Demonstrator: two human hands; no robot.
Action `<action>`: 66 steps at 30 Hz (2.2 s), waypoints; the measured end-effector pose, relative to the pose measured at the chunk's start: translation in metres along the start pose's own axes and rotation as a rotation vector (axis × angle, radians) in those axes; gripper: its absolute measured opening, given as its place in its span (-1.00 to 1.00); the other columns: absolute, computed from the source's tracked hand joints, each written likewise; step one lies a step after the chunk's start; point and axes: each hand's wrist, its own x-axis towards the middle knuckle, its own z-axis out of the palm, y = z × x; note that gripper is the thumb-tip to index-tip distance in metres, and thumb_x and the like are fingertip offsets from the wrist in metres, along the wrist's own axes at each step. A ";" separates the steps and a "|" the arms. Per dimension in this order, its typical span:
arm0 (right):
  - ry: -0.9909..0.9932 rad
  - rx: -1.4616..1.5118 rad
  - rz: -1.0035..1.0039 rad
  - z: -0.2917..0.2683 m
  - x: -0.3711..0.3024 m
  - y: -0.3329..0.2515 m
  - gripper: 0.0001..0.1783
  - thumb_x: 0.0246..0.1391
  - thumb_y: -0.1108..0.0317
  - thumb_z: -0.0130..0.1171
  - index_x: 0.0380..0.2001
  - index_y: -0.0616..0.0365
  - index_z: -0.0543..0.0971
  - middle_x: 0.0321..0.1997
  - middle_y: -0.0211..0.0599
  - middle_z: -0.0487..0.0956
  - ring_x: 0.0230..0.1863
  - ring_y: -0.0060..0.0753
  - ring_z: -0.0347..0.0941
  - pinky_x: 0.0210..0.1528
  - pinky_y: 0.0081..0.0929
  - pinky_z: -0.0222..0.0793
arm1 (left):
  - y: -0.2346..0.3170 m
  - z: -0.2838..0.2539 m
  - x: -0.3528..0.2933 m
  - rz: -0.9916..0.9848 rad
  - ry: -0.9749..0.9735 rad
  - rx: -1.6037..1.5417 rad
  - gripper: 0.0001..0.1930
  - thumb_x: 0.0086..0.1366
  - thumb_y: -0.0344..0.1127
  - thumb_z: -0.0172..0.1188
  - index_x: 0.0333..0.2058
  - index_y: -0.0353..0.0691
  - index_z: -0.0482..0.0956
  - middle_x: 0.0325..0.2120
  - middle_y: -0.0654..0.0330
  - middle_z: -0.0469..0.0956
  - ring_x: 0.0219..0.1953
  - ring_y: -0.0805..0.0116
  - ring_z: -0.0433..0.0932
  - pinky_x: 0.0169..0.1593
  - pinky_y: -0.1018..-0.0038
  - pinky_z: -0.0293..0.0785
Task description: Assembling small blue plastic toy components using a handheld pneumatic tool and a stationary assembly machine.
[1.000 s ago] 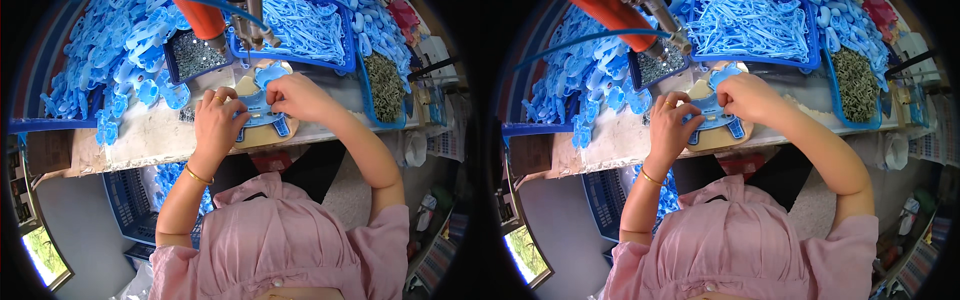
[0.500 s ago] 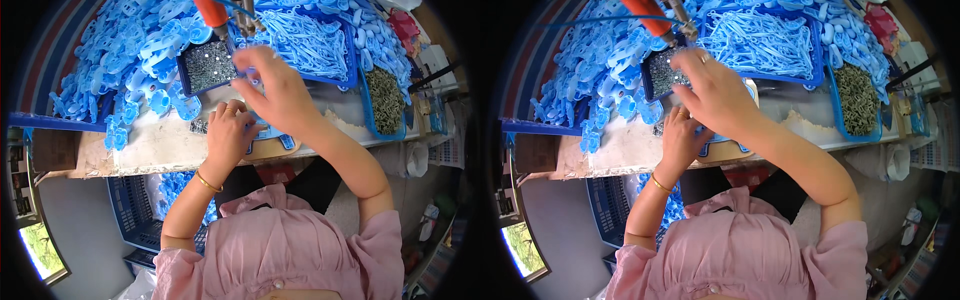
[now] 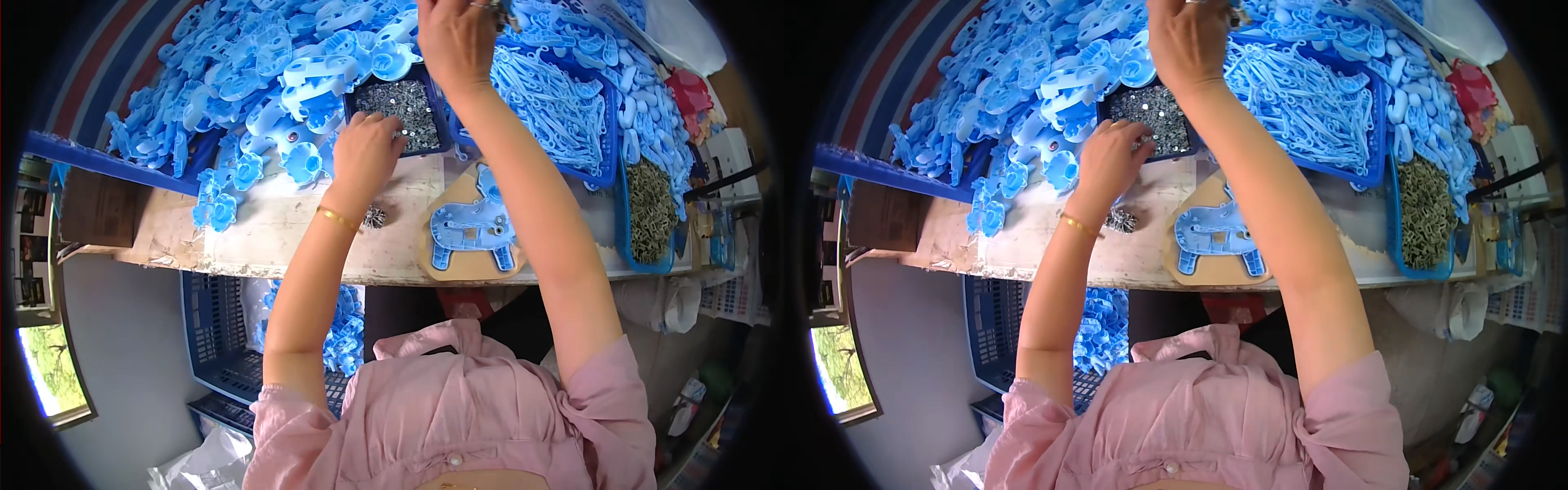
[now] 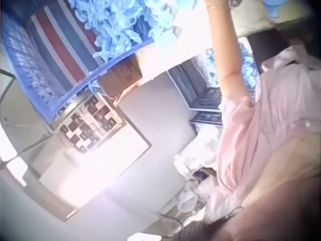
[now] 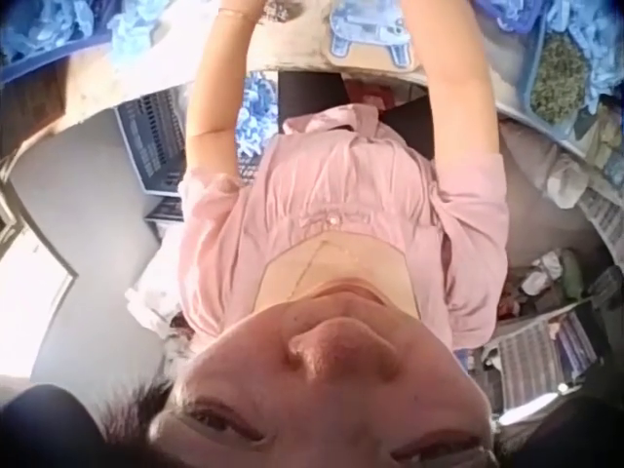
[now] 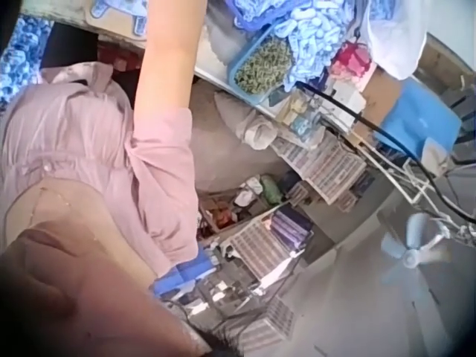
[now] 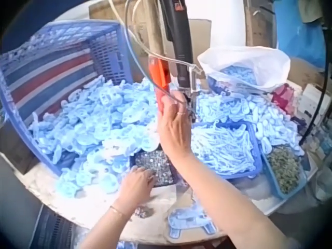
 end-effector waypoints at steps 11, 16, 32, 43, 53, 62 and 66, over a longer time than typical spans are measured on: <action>-0.682 0.525 0.441 -0.090 0.050 -0.021 -0.26 -0.08 0.32 0.50 0.13 0.28 0.34 -0.23 -0.27 0.56 -0.24 -0.38 0.53 -0.08 -0.39 0.48 | -0.019 0.010 0.023 -0.073 -0.212 -0.037 -0.81 0.14 -0.13 0.39 -0.37 -0.07 0.64 -0.39 0.23 0.64 -0.19 0.12 0.55 -0.16 0.22 0.52; -0.912 0.675 0.603 -0.113 0.062 -0.022 -0.39 0.00 0.35 0.47 0.05 0.22 0.38 -0.23 -0.38 0.52 -0.21 -0.53 0.49 -0.12 -0.49 0.47 | -0.024 0.011 0.019 0.044 -0.117 0.053 -0.79 0.11 -0.12 0.41 -0.39 -0.08 0.63 -0.36 0.24 0.64 -0.17 0.13 0.55 -0.14 0.21 0.52; -0.902 1.057 0.815 -0.122 0.047 -0.030 -0.64 0.19 0.37 0.29 -0.02 0.23 0.43 -0.30 -0.38 0.54 -0.32 -0.59 0.51 -0.27 -0.58 0.44 | -0.010 0.008 0.014 0.017 -0.013 -0.156 -0.88 0.29 -0.38 0.15 -0.24 -0.26 0.59 -0.41 -0.02 0.62 -0.25 -0.03 0.60 -0.18 0.14 0.53; -0.748 1.173 0.885 -0.137 0.009 -0.064 -0.71 0.04 0.35 0.36 -0.17 0.18 0.57 -0.37 -0.32 0.62 -0.44 -0.48 0.59 -0.40 -0.57 0.50 | 0.068 -0.017 -0.044 0.278 0.102 -0.401 -0.82 0.17 -0.22 0.39 -0.35 -0.13 0.60 -0.45 0.23 0.57 -0.35 0.20 0.56 -0.34 0.29 0.51; -0.708 1.204 0.962 -0.145 0.001 -0.071 -0.74 0.04 0.32 0.36 -0.23 0.21 0.60 -0.51 -0.42 0.58 -0.52 -0.65 0.51 -0.45 -0.65 0.44 | 0.078 -0.021 -0.055 0.261 0.108 -0.454 -0.80 0.19 -0.21 0.37 -0.35 -0.16 0.57 -0.46 0.23 0.53 -0.37 0.18 0.53 -0.34 0.25 0.50; -0.774 1.098 0.987 -0.155 -0.027 -0.076 -0.71 0.10 0.33 0.28 -0.17 0.25 0.52 -0.55 -0.42 0.54 -0.56 -0.66 0.45 -0.48 -0.64 0.39 | 0.071 -0.022 -0.075 0.185 -0.037 -0.207 -0.29 -0.01 0.13 0.46 -0.03 -0.27 0.50 -0.25 0.12 0.55 -0.14 0.12 0.50 -0.09 0.29 0.50; -0.741 1.045 0.972 -0.151 -0.041 -0.073 -0.71 0.11 0.31 0.28 -0.16 0.24 0.52 -0.51 -0.39 0.56 -0.54 -0.64 0.47 -0.47 -0.63 0.41 | 0.072 -0.016 -0.083 0.179 -0.073 -0.151 -0.09 -0.07 0.19 0.47 0.17 -0.30 0.44 0.01 0.11 0.51 -0.01 0.12 0.46 0.04 0.26 0.44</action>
